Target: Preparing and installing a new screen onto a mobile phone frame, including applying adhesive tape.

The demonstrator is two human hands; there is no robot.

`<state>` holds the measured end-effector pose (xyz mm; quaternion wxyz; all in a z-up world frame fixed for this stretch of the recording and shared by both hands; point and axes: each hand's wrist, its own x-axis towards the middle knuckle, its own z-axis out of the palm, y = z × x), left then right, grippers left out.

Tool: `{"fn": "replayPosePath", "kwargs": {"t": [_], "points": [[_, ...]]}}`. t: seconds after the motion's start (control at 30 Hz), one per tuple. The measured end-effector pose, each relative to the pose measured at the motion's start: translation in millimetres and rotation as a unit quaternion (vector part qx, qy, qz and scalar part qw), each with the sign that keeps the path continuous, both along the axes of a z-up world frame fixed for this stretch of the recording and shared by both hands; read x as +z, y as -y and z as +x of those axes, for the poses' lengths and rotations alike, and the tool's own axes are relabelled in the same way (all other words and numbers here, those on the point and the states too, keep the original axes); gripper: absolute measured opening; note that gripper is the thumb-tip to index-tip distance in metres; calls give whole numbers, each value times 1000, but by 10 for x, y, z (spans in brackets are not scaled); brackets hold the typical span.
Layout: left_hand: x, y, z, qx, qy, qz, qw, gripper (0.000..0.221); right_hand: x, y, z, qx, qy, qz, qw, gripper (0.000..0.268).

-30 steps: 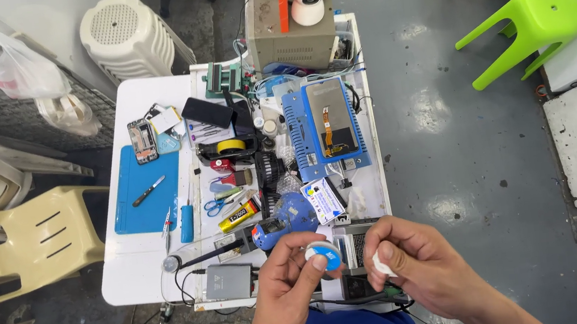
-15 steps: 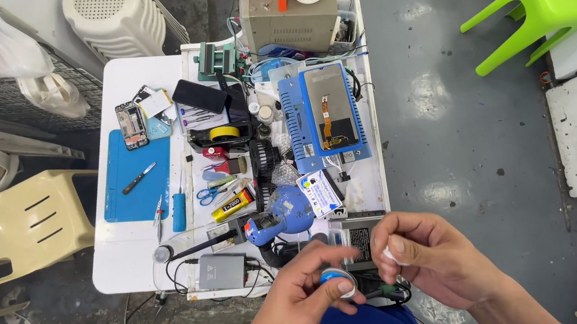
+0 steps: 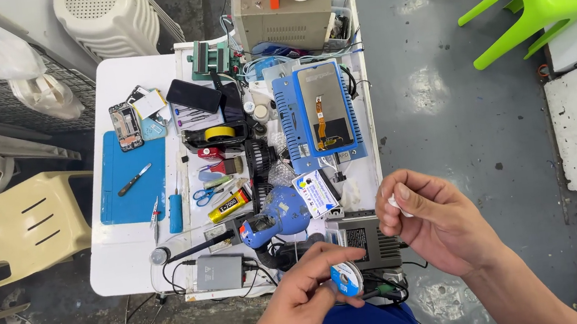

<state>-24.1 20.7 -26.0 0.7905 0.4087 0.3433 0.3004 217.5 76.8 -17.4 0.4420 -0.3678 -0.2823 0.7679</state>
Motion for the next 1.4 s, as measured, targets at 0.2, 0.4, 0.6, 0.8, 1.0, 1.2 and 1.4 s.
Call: {"fn": "replayPosePath", "kwargs": {"t": [0.2, 0.4, 0.6, 0.8, 1.0, 1.2, 1.4], "points": [[213, -37, -72, 2, 75, -50, 996, 66, -2, -60, -26, -22, 6, -24, 999, 18], [319, -58, -73, 8, 44, -83, 996, 86, 6, -75, -41, -32, -5, -20, 999, 16], [31, 17, -17, 50, 84, -43, 994, 63, 57, -84, -71, -28, -7, -11, 1000, 17], [-147, 41, 1, 69, 155, -59, 984, 46, 103, -91, -78, -26, -11, -2, 1000, 17], [-210, 37, -8, 68, 203, -88, 973, 63, 143, -110, -99, -23, -17, 6, 1000, 17], [-99, 23, -5, 69, 133, -18, 989, 62, 126, -122, -149, -16, -16, 23, 999, 16], [-43, -198, 9, 105, -196, 132, 966, 24, -28, -220, -50, 19, 57, 17, 998, 21]]}}
